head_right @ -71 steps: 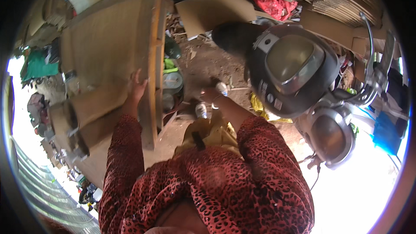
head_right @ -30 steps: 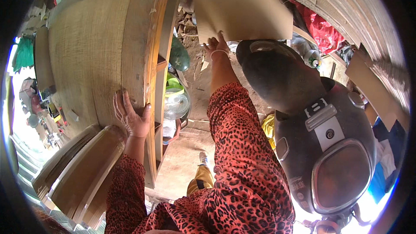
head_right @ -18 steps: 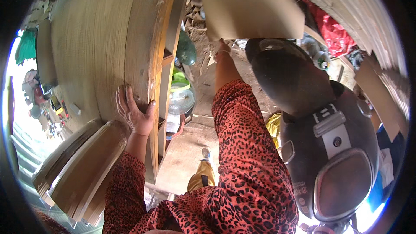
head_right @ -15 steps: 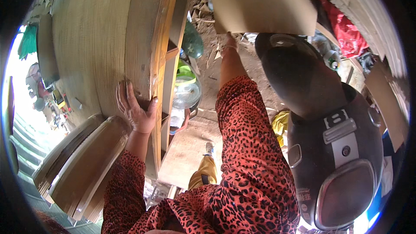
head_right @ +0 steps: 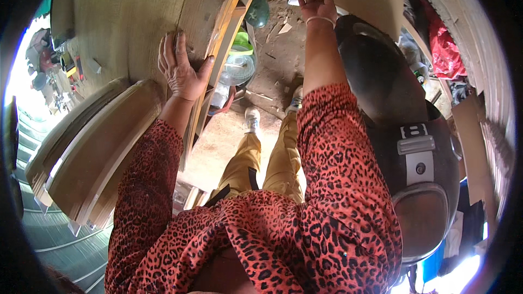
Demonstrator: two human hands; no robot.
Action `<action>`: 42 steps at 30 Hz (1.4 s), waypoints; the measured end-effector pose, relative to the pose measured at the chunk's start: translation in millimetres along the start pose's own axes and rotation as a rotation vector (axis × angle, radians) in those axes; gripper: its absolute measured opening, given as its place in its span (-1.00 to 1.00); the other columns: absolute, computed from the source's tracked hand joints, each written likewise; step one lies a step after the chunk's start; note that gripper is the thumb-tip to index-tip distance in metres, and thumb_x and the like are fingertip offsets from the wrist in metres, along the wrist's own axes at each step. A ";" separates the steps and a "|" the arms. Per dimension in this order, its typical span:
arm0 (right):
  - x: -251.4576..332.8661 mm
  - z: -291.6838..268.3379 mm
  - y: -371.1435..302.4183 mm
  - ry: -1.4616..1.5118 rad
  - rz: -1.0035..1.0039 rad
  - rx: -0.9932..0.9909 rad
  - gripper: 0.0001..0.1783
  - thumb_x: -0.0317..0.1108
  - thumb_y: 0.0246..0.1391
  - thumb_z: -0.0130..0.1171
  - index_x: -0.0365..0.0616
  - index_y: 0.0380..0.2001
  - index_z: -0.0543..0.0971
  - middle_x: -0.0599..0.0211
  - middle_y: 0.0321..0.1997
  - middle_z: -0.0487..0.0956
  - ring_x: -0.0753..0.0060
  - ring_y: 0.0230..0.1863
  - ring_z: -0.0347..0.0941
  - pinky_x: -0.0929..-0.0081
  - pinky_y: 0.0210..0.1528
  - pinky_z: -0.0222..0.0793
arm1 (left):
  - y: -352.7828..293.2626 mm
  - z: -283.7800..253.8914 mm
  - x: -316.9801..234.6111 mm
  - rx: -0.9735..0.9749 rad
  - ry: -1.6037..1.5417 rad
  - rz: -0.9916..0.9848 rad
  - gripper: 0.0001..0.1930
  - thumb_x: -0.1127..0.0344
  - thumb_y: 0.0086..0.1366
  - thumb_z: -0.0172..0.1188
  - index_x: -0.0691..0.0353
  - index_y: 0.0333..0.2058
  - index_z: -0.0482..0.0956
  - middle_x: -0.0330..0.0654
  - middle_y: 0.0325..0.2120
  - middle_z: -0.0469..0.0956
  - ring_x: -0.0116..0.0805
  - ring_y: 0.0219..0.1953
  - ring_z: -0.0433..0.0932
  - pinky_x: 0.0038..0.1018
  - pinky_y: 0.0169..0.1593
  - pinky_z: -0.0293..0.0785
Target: The person folds a flat cardboard sheet into a cylindrical tube, places a potted plant inside, and secures the seam with tape. The person then retrieves another cardboard sheet and begins folding it into a second tube.
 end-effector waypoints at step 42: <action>109.2 -46.5 -599.4 -1.113 0.272 0.212 -0.57 -0.44 0.10 0.19 -0.33 0.05 0.48 0.16 0.02 0.60 0.32 -0.02 0.55 0.35 0.08 0.44 | -129.2 -125.5 -71.7 0.809 -1.915 -0.414 -0.63 0.41 0.33 0.07 0.29 0.11 0.37 -0.09 -0.09 0.55 -0.22 -0.12 0.58 -0.26 -0.05 0.54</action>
Point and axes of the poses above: each hand's wrist, its own y-axis towards the middle knuckle, its own z-axis out of the palm, x = y × z, the point moved 8 cm from there along y, towards the middle knuckle
